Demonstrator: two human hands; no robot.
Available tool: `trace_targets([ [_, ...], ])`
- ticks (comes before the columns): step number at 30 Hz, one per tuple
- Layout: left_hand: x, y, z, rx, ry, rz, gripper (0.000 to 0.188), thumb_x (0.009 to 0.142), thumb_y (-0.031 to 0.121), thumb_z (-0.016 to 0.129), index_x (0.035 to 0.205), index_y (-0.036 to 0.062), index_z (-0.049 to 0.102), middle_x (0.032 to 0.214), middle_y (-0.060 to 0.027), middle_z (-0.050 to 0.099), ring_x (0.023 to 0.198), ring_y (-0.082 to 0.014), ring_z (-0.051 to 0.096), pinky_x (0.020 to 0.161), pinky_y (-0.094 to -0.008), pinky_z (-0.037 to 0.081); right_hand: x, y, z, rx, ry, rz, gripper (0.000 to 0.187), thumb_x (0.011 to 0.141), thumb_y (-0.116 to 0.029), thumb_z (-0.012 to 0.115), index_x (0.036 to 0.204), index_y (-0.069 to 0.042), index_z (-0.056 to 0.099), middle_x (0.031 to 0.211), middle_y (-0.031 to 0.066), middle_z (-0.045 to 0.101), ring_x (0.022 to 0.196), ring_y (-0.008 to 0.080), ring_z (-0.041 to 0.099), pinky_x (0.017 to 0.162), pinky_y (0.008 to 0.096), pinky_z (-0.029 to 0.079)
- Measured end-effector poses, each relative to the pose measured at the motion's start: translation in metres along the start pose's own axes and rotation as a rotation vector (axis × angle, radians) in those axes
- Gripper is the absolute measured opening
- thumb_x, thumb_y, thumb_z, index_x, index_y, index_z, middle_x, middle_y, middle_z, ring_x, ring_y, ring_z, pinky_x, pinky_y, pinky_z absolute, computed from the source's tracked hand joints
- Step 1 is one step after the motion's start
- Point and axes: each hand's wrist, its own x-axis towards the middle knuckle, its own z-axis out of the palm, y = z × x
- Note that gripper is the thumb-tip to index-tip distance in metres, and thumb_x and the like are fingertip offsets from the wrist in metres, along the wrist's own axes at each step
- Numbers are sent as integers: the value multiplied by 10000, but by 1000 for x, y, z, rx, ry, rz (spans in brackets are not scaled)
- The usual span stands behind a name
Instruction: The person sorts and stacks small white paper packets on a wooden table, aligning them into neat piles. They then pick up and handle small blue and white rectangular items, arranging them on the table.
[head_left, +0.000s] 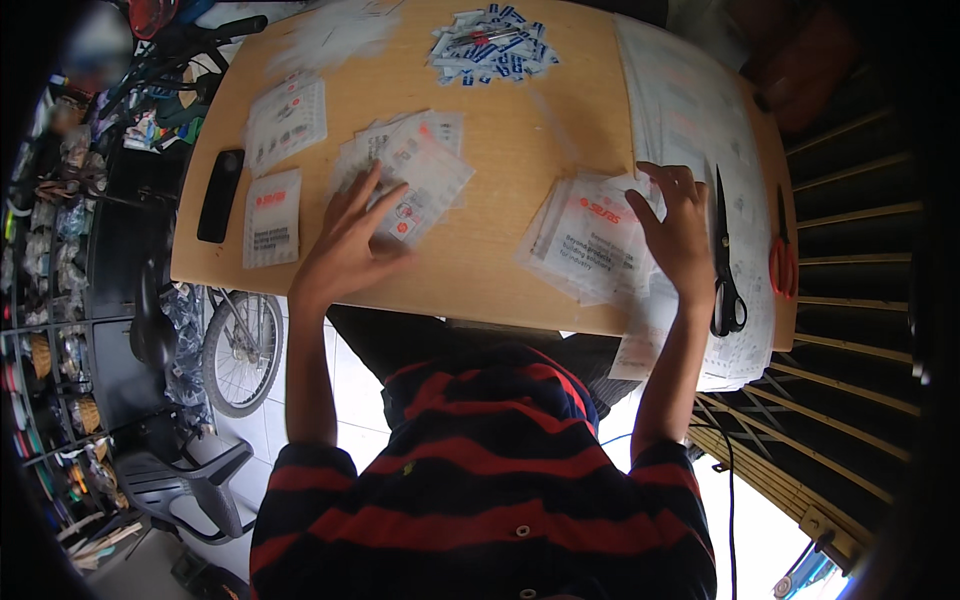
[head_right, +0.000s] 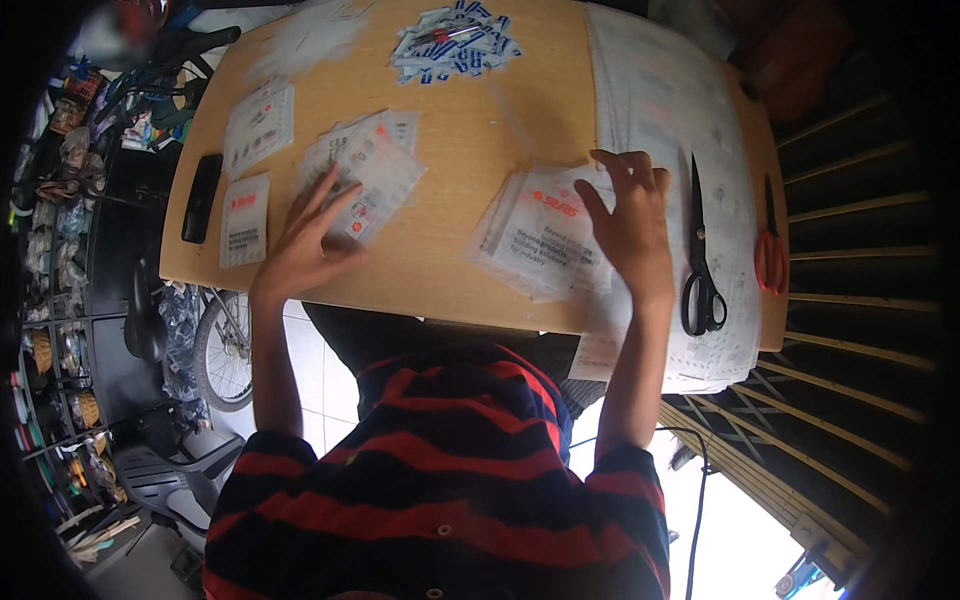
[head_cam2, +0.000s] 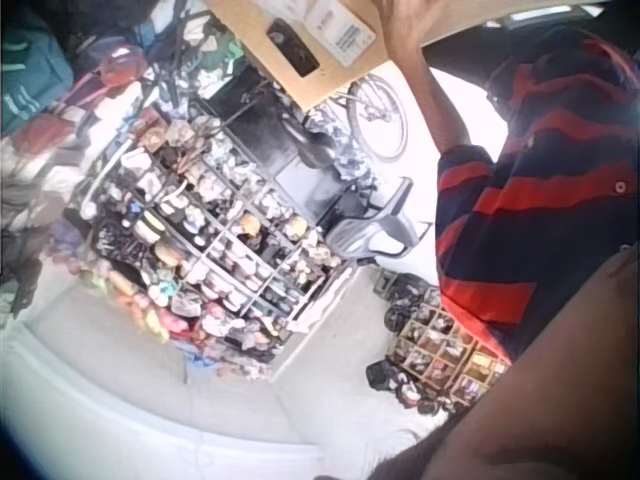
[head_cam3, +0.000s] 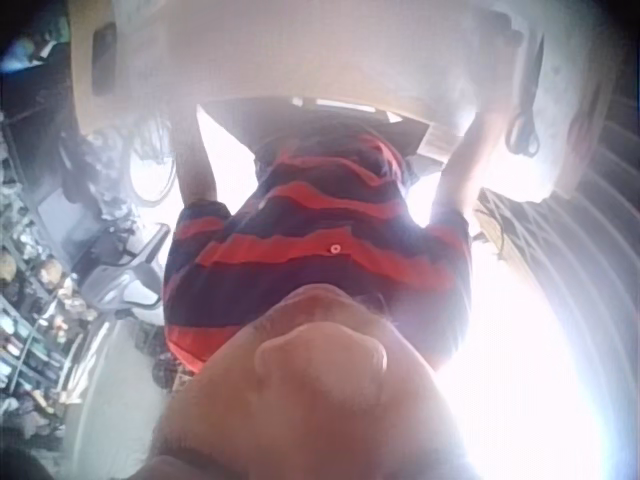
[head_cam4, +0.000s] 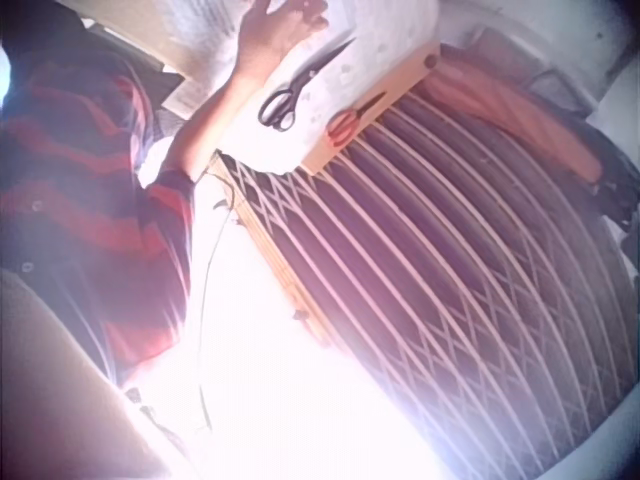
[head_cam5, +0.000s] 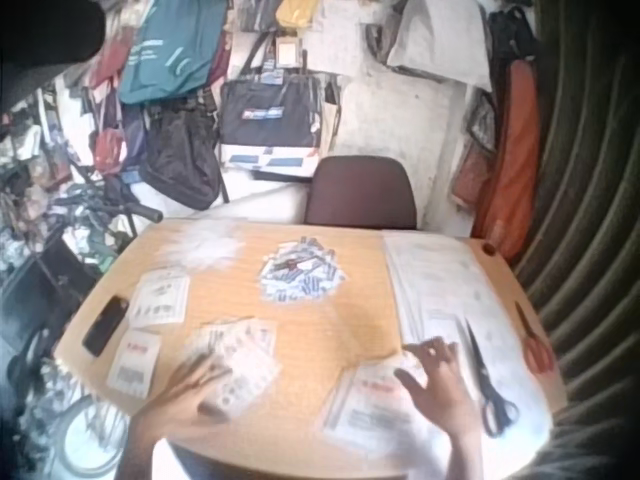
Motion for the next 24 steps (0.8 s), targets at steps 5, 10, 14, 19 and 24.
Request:
trace_targets([
  [5, -17, 38, -9, -147, -107, -57, 676, 733, 359, 755, 1311, 97, 522, 1325, -182, 436, 1122, -384, 461, 947, -481, 373, -31, -77, 29, 680, -296, 243, 251, 864, -126, 646, 1065, 22, 624, 804, 163, 668, 671, 251, 650, 629, 339, 501],
  [10, -25, 65, 5, -277, -48, -174, 688, 740, 371, 749, 1302, 58, 506, 1233, -188, 466, 1137, -373, 451, 923, -495, 371, -58, -122, 65, 551, -261, 152, 368, 841, -174, 690, 1107, 53, 573, 917, 204, 620, 701, 316, 645, 635, 371, 507],
  [14, -2, 51, 19, -74, 140, -189, 799, 701, 389, 775, 1350, 60, 444, 1186, -164, 489, 1144, -365, 440, 908, -522, 353, -58, -128, 63, 575, -297, 155, 376, 837, -143, 670, 1078, 98, 509, 948, 284, 534, 854, 468, 575, 735, 476, 495],
  [19, 27, 47, 10, -49, -55, -297, 912, 629, 368, 817, 1389, 83, 399, 1231, -150, 494, 1150, -344, 434, 945, -506, 324, -66, -127, 68, 579, -233, 67, 324, 847, -116, 643, 1057, 92, 512, 978, 288, 511, 916, 463, 538, 815, 488, 467],
  [24, 40, 26, 16, -112, -130, -331, 750, 613, 287, 820, 1262, 84, 504, 1124, -112, 561, 1154, -333, 446, 983, -509, 303, -67, -126, 69, 582, -262, 53, 324, 847, -101, 637, 1064, 103, 510, 1006, 298, 491, 948, 461, 524, 830, 490, 460],
])
